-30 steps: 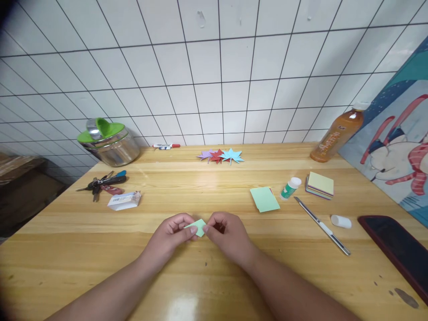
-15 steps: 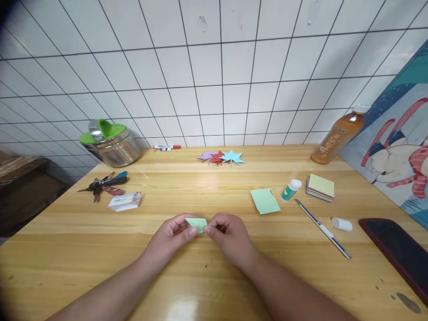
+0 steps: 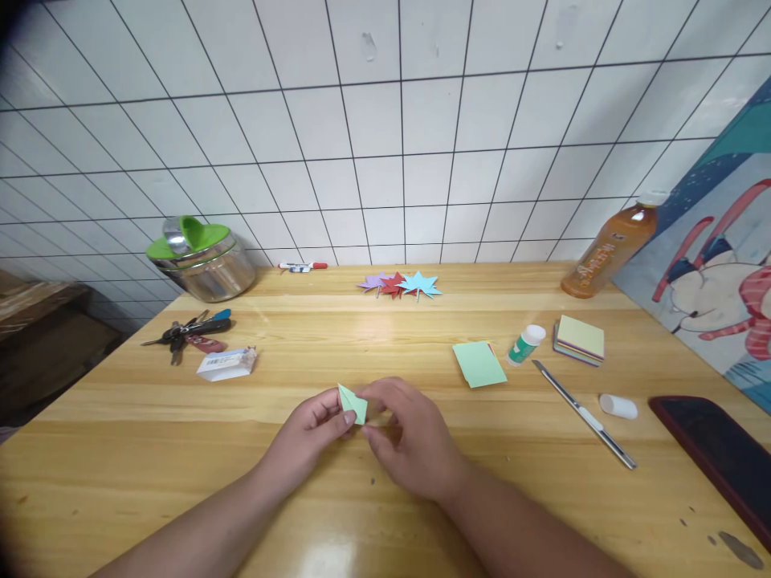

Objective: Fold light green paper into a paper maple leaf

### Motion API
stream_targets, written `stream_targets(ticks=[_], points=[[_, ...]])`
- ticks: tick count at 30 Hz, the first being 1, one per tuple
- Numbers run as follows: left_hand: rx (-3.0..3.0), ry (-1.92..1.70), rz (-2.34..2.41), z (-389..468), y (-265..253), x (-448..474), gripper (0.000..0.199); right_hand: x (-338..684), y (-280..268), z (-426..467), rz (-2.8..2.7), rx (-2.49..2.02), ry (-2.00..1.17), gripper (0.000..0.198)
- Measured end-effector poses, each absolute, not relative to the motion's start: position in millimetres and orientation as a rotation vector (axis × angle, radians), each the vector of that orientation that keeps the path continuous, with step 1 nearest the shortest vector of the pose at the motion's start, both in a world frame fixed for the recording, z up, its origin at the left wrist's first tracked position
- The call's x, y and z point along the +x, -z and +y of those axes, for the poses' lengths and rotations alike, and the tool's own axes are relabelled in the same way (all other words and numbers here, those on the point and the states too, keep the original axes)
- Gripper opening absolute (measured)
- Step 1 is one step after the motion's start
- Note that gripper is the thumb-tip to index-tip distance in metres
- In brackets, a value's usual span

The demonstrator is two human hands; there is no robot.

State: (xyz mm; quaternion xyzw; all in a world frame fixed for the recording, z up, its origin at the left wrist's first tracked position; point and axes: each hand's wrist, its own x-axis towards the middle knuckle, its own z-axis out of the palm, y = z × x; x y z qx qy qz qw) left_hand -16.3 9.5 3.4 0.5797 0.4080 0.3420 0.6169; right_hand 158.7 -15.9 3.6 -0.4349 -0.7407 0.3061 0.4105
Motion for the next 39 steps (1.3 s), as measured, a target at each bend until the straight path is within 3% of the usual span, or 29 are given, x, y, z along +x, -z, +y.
stream_targets(ticks=[6,26,39], points=[[1.361,-0.774,0.932,9,0,-15,0.017,160,-1,-15,-1.966,-1.185,-0.694,0.037],[1.543,-0.721,1.071,6,7,-13,0.011,157,7,-12,-1.780,-1.255,-0.871,0.038],[1.652,-0.702,1.089,5,7,-14,0.010,156,2,-13,-1.728,-1.255,-1.017,0.021]])
